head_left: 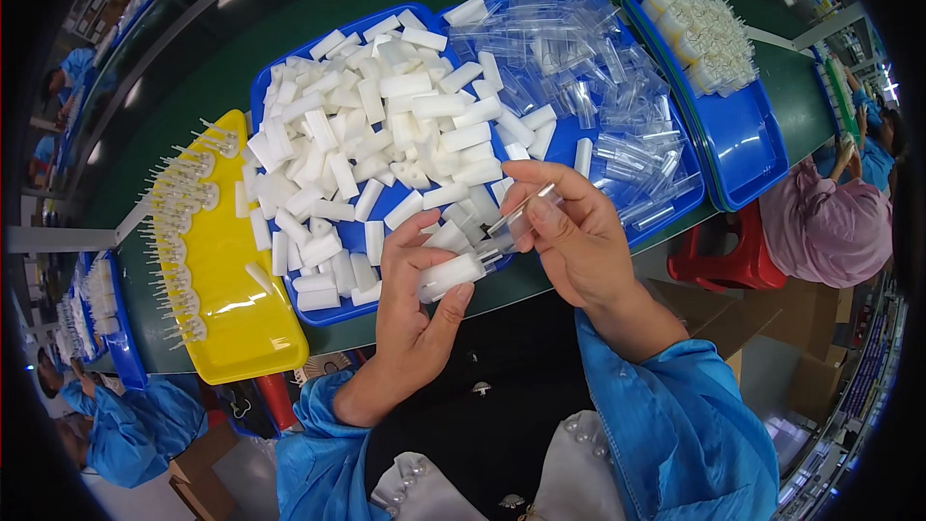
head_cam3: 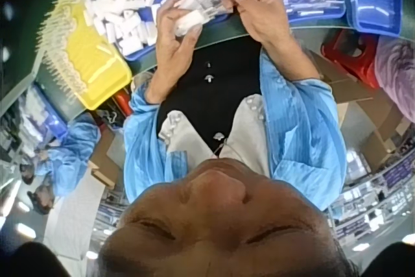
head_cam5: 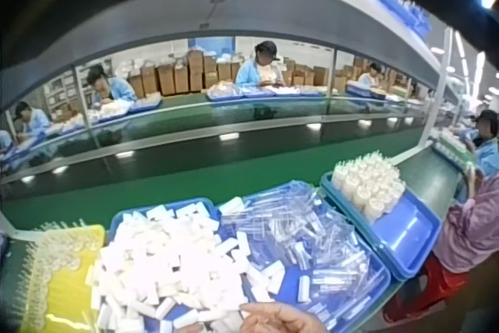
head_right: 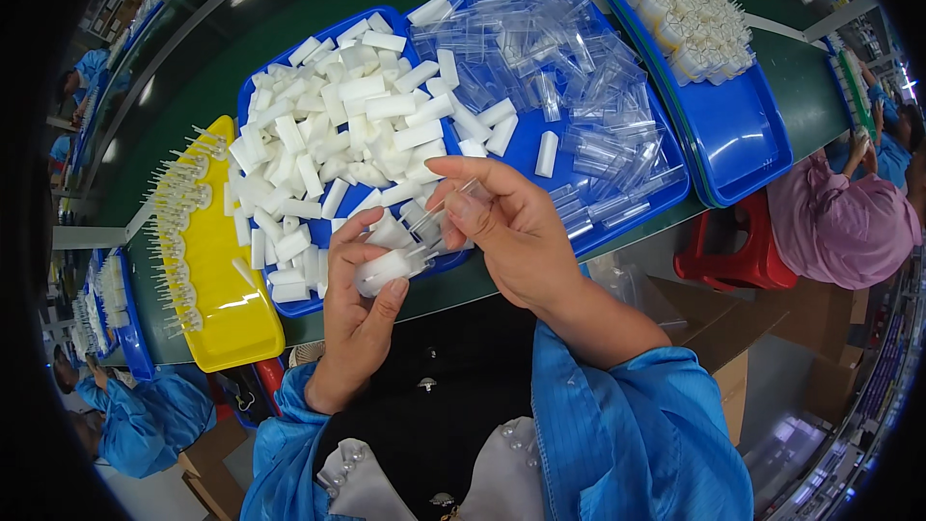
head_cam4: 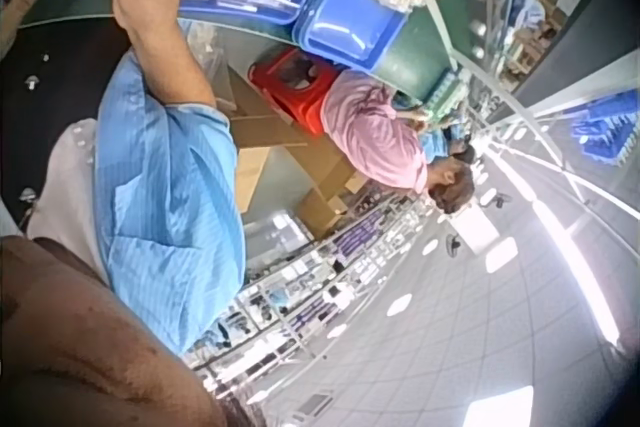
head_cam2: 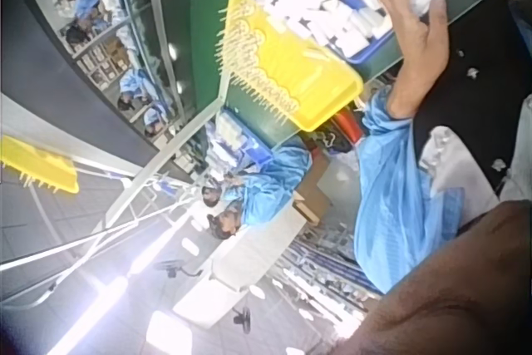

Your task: The person places a rubber-banded bundle onto a tray, fits white foam blocks onto plastic fixtures, slides clear plastic sleeves over the foam pieces, and binds the assembled components together with a rubber band.

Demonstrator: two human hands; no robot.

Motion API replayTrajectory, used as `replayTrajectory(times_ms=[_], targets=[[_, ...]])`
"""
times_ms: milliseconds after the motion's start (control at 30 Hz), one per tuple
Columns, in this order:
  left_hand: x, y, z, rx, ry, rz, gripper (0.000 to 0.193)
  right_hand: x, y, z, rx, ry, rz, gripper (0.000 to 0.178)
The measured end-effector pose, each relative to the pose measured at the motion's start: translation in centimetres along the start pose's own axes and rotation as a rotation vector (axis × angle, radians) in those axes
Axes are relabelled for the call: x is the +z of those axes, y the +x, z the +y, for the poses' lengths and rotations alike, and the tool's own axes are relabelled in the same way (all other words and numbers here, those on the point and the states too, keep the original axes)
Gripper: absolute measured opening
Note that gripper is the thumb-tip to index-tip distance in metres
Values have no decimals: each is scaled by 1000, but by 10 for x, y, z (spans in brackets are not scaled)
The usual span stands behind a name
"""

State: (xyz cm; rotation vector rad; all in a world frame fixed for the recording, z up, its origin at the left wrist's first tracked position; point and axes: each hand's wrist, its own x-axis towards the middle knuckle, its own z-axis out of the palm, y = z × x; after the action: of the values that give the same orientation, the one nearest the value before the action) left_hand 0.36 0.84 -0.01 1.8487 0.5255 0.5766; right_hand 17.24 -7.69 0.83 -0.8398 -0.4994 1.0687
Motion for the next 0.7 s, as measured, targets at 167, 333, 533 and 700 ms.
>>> replayTrajectory(times_ms=[167,333,533,700], targets=[[2,1,4,-8,-46,14,22,2,-2,0,-69,-385,-52,32],[3,2,4,8,-45,29,22,2,-2,3,-62,-390,-67,31],[4,3,3,23,-19,55,20,1,-1,7,81,-77,-60,22],[4,3,2,0,-44,73,18,-2,-2,7,35,-94,-104,19]])
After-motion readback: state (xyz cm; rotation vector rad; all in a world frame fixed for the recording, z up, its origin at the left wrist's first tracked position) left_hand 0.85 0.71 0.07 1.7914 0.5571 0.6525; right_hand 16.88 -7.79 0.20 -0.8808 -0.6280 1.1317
